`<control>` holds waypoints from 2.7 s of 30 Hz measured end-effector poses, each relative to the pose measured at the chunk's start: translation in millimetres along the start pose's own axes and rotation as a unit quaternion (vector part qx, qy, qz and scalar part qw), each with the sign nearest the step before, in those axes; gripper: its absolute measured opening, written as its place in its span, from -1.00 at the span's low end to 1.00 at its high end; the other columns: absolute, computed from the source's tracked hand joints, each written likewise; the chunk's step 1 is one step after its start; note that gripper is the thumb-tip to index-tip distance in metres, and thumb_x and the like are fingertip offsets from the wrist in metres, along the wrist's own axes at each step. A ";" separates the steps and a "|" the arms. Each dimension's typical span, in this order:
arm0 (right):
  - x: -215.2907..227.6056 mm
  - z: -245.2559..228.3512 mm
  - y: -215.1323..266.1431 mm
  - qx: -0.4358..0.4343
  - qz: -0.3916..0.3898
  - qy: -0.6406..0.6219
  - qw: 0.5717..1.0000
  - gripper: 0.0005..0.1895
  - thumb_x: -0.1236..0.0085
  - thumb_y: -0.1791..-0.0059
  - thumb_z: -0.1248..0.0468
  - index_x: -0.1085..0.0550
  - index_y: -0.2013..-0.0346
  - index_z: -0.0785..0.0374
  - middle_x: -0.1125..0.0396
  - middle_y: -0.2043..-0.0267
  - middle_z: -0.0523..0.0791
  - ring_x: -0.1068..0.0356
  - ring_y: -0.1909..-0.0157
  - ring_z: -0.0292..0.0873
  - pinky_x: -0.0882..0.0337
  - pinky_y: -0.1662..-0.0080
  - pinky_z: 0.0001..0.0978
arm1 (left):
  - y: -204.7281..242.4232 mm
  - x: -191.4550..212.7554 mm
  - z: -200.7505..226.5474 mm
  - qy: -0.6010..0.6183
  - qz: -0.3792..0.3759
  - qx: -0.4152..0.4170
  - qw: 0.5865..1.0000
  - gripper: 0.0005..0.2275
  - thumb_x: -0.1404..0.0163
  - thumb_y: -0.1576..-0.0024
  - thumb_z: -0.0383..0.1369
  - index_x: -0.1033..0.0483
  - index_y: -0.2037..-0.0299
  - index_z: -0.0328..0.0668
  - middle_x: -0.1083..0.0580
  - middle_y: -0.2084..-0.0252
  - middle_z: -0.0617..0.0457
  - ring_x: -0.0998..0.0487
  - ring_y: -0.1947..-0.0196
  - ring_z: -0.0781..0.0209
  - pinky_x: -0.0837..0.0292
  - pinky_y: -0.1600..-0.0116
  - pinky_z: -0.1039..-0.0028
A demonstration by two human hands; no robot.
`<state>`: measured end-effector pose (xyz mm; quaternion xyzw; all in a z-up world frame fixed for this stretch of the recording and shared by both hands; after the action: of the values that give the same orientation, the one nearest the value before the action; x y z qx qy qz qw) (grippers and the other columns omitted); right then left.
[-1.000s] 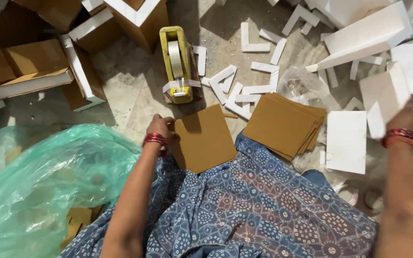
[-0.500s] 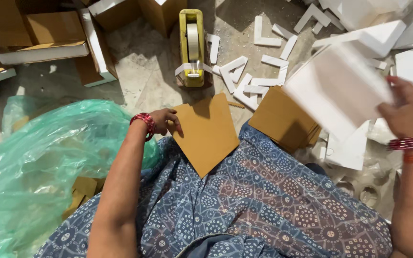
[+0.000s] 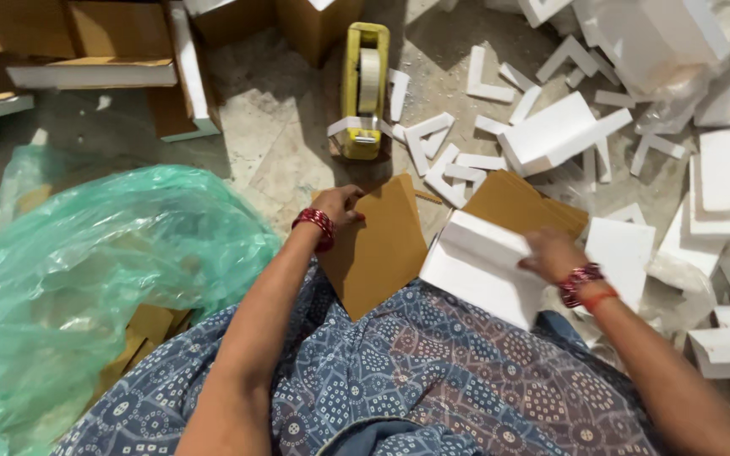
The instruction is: The person assembles small cardboard boxes by inserting white foam inserts into the flaps and securing them with a tape dispenser. They repeatedly pick up flat cardboard sheets, fold them, insert foam pieces, and apply tape to seal the edges.
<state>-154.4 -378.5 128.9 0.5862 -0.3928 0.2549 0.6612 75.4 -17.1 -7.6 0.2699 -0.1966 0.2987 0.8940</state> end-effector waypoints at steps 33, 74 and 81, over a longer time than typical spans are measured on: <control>37.8 -253.8 -50.3 0.221 0.379 -0.052 0.897 -0.46 -0.22 0.13 0.38 -0.45 -0.17 0.14 -0.23 -0.38 0.19 -0.22 -0.34 0.19 -0.23 -0.30 -0.06 | 42.5 5.8 -87.6 0.483 0.079 0.124 0.863 -0.31 0.17 -0.10 0.30 -0.45 -0.23 -0.04 -0.50 -0.19 0.06 -0.45 -0.19 0.20 -0.28 -0.26 0.35; 26.1 -258.5 -78.6 0.162 0.368 -0.074 0.913 -0.47 -0.44 0.26 0.26 -0.50 0.02 0.07 -0.38 0.11 -0.16 -0.37 -0.04 -0.06 -0.20 -0.09 -0.07 | 87.7 117.0 -230.4 0.034 0.338 0.384 0.859 -0.35 -0.51 0.14 -0.16 -0.54 -0.06 -0.43 -0.55 -0.02 -0.31 -0.56 0.00 -0.14 -0.50 -0.04 0.21; 21.8 -256.6 -84.5 0.185 0.384 -0.105 0.899 -0.47 -0.40 0.27 0.25 -0.49 0.02 0.12 -0.38 0.09 -0.14 -0.38 -0.03 -0.03 -0.24 -0.07 -0.01 | 81.9 215.0 -129.7 -0.026 0.399 0.297 0.867 0.16 -0.43 0.14 -0.09 0.24 -0.54 -0.18 0.08 -0.54 -0.41 -0.10 -0.44 -0.37 -0.07 -0.45 0.19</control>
<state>-18.2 -146.4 97.1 0.5249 -0.6002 0.4937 0.3472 207.6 208.0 31.8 0.4285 -0.2125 0.6676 0.5706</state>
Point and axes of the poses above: each hand's wrist, its own y-axis away from the middle knuckle, its own x-axis out of the back of the hand, z = x × y, the point moved 6 cm from there along -y, towards the middle knuckle
